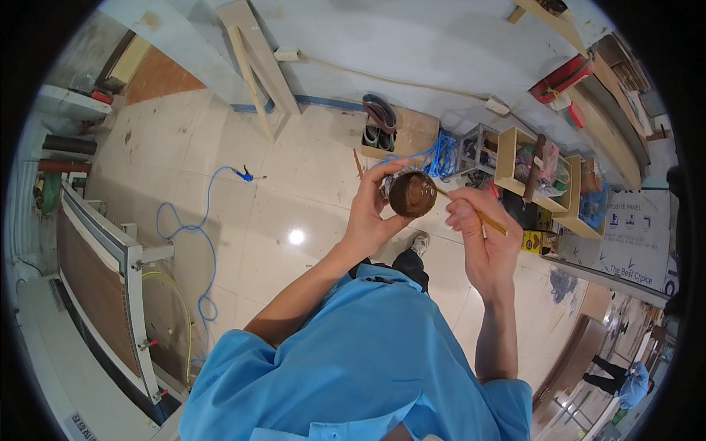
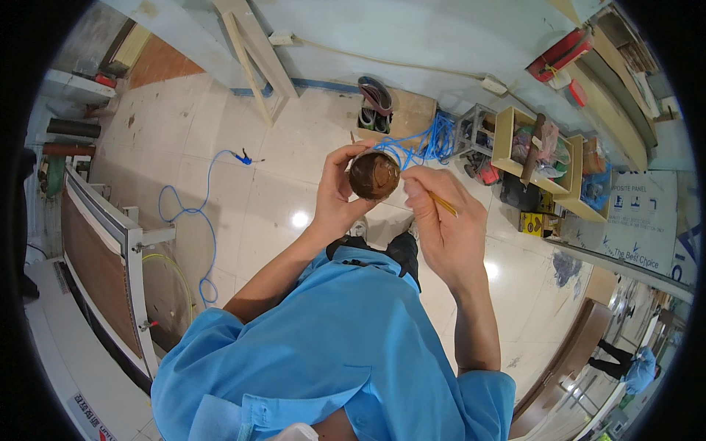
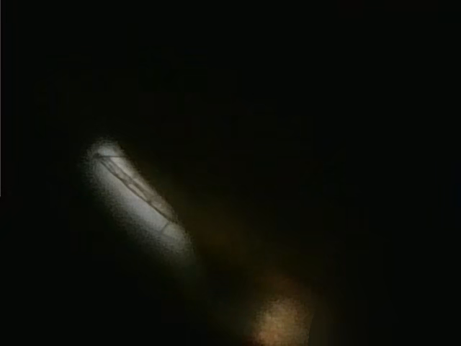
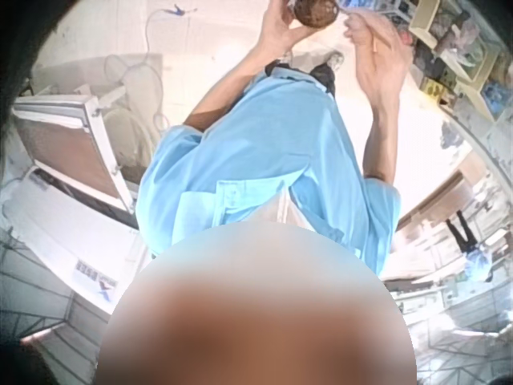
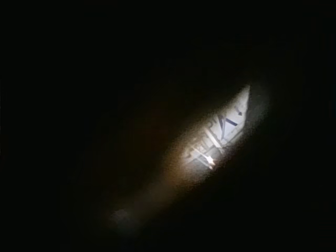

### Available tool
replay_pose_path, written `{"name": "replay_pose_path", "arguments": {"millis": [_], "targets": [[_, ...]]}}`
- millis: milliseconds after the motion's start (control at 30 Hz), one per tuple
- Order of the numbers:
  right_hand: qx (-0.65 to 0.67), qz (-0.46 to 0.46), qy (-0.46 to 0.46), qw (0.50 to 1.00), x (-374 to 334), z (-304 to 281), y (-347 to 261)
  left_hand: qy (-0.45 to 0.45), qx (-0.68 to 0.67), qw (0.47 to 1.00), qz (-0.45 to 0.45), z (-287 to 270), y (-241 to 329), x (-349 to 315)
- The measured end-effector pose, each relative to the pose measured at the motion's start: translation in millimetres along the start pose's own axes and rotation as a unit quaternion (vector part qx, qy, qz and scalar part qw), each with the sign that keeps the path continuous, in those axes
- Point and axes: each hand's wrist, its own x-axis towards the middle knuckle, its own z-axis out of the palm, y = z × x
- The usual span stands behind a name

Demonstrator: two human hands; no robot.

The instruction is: The person mixes brown paint in a small container using a stick, then adds white paint from another container and continues stirring. The person then moves to a workbench and positions a large white panel with another person.

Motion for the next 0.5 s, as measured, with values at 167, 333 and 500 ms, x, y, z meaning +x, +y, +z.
{"name": "replay_pose_path", "arguments": {"millis": [167, 333, 500], "targets": [[0.035, 0.035, -0.034, 0.998, 9.4, -4.1, 6.3, 0.018, 0.029, 0.999, -0.008, 0.6, -1.4, 1.9], [-0.03, 0.025, -0.026, 0.999, 17.4, -5.7, 8.9, 0.037, 0.06, 0.997, -0.004, 0.7, -7.7, 4.1], [0.044, 0.055, -0.052, 0.996, 24.6, -14.9, 11.1, 0.027, 0.067, 0.997, -0.029, 1.4, -5.7, 2.9]]}}
